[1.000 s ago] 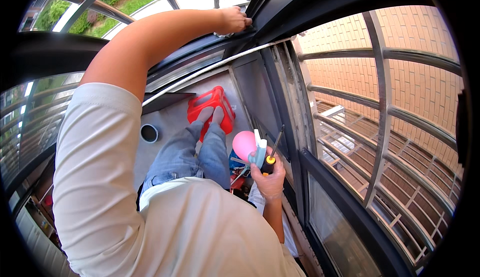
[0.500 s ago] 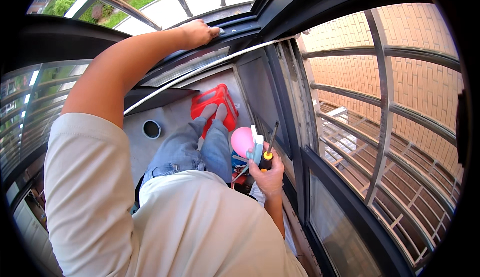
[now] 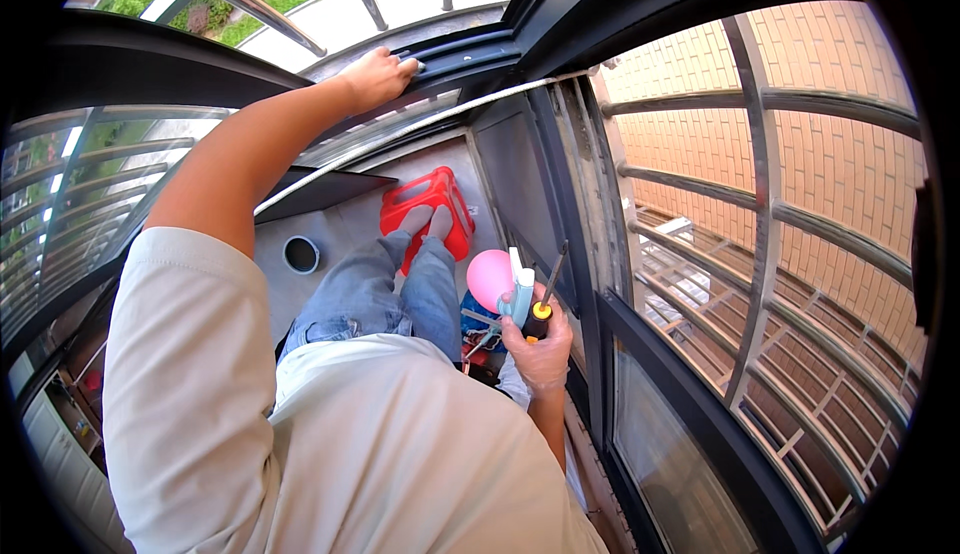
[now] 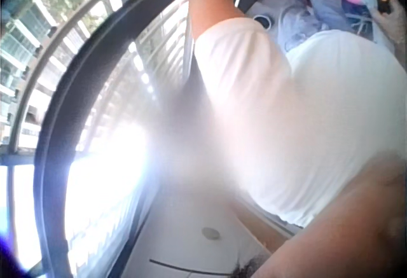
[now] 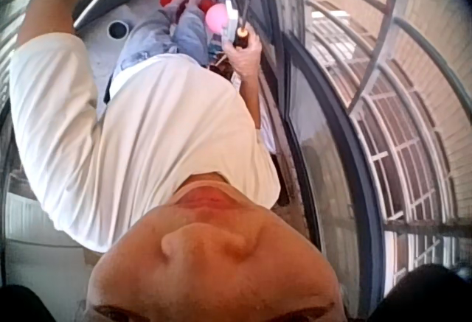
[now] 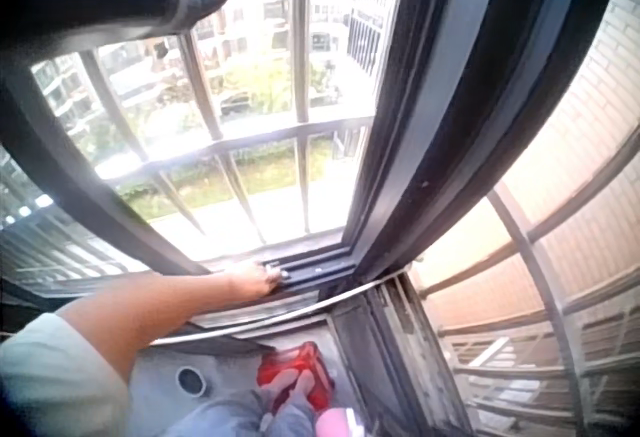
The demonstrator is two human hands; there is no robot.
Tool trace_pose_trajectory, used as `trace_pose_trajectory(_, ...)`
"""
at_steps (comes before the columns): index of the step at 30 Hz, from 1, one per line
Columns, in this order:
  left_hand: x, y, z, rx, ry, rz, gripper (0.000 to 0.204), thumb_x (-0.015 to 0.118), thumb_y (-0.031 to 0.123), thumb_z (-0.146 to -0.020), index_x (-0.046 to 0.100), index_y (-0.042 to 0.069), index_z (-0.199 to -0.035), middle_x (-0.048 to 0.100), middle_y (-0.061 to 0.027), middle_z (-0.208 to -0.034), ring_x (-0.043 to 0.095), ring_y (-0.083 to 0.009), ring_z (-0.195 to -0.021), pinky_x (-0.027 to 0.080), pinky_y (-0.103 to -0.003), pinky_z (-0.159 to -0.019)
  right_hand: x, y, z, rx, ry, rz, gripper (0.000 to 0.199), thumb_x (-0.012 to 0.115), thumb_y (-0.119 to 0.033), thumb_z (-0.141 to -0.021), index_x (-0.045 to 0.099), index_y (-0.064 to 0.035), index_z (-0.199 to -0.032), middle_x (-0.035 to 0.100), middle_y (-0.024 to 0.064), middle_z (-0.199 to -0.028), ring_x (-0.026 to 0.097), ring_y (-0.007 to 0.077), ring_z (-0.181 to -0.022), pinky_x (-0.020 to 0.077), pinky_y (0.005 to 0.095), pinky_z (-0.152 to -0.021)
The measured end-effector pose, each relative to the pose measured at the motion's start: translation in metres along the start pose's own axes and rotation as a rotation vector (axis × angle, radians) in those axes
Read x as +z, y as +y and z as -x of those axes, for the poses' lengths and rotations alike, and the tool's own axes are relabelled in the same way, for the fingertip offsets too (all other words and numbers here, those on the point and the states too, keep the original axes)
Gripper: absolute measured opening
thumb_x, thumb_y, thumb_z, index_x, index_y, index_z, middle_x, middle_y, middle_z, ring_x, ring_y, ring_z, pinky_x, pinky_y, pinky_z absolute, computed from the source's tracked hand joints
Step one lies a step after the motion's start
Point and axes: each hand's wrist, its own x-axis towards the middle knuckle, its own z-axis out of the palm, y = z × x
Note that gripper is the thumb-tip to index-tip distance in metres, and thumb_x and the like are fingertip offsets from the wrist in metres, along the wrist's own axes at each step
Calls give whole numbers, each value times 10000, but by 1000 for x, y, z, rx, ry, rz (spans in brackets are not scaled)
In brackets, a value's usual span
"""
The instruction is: The person cleans the upper metal frame of a balcony window using a cloth and a screwdriver. They stand on a red plastic stool to reach the high frame, scraping debris from the tracks with the screwdriver and wiping the area with a cloth.
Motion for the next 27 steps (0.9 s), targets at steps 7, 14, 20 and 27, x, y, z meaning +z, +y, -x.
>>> trace_pose_trajectory(7,-9,-8,-8,-55,-97,-49,185,508,181,-836,621,79,-942,490,-39,-940,508,-166,-895,391,-314,-724,-4,2,-3,21,-87,27,482,643,73,-727,492,59,-1184,638,108,-985,612,156,-902,489,291,-822)
trace_pose_trajectory(14,-6,-10,7,-117,-262,54,136,544,160,-805,632,80,-872,540,-86,-945,588,-213,-820,451,-351,-660,-3,-2,-10,-51,-39,62,424,654,27,-698,558,17,-1110,656,76,-868,619,125,-776,489,271,-733)
trace_pose_trajectory(20,-30,-6,26,-163,-496,15,139,587,155,-775,687,65,-811,617,-106,-901,642,-240,-819,505,-345,-611,-6,1,-4,-26,-22,-15,414,652,21,-698,562,24,-1102,655,68,-872,617,123,-787,489,269,-733)
trace_pose_trajectory(27,-44,-56,5,-1052,47,432,176,552,85,-779,653,-33,-862,615,-254,-949,625,-392,-886,521,-439,-748,-10,13,-12,-10,-67,18,432,664,7,-695,556,33,-1112,667,90,-899,634,138,-794,496,282,-758)
